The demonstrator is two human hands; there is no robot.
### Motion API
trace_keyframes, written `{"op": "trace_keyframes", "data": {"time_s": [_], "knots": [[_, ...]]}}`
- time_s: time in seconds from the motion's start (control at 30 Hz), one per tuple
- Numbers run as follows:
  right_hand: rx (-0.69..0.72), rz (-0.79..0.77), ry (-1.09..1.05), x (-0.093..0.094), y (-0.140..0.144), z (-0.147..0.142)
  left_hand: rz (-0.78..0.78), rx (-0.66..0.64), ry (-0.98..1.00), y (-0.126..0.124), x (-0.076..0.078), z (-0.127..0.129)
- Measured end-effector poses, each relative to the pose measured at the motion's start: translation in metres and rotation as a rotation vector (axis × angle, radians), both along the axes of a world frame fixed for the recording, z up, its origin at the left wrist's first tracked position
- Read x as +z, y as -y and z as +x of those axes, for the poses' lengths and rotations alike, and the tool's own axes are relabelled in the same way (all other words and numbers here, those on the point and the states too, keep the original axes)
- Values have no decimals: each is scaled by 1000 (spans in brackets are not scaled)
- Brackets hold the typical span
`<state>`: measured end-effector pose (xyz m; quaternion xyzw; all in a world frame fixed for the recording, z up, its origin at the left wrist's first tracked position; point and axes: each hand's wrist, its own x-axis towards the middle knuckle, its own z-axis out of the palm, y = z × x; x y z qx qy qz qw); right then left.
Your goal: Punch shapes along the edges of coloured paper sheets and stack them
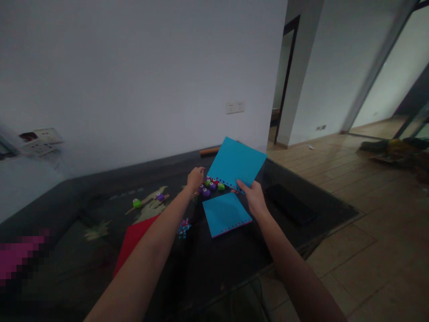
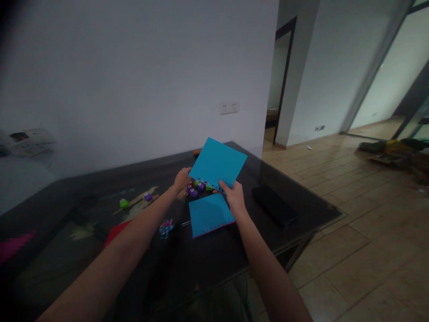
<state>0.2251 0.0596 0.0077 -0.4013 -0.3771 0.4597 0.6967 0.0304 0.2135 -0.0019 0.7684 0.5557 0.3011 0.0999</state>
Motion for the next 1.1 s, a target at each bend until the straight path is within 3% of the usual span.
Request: {"op": "trace_keyframes", "data": {"time_s": [0.13,0.2,0.3,0.4,0.47,0.53,0.7,0.8,1.0,1.1], "knots": [[1,-1,41,-4,-2,1,99,22,101,13,11,-16],[30,-2,83,-7,-3,0,109,-3,251,30,15,-24],[102,-20,140,-12,-3,-1,-1,-84,567,68,16,-33],[201,-67,178,-15,-2,-4,-136,-156,753,111,11,-39],[276,-93,218,-16,-1,-7,-224,-141,805,135,7,-41],[351,-106,271,-15,1,-9,-213,-86,786,151,3,-43],[469,-126,382,-13,6,-13,-176,10,761,164,-6,-45],[430,-99,371,-15,4,-12,-170,32,753,164,-11,-47],[96,-9,293,-13,-6,2,-194,16,745,169,-11,-43],[42,1,263,-11,-7,7,-229,-6,724,174,-8,-38]]}}
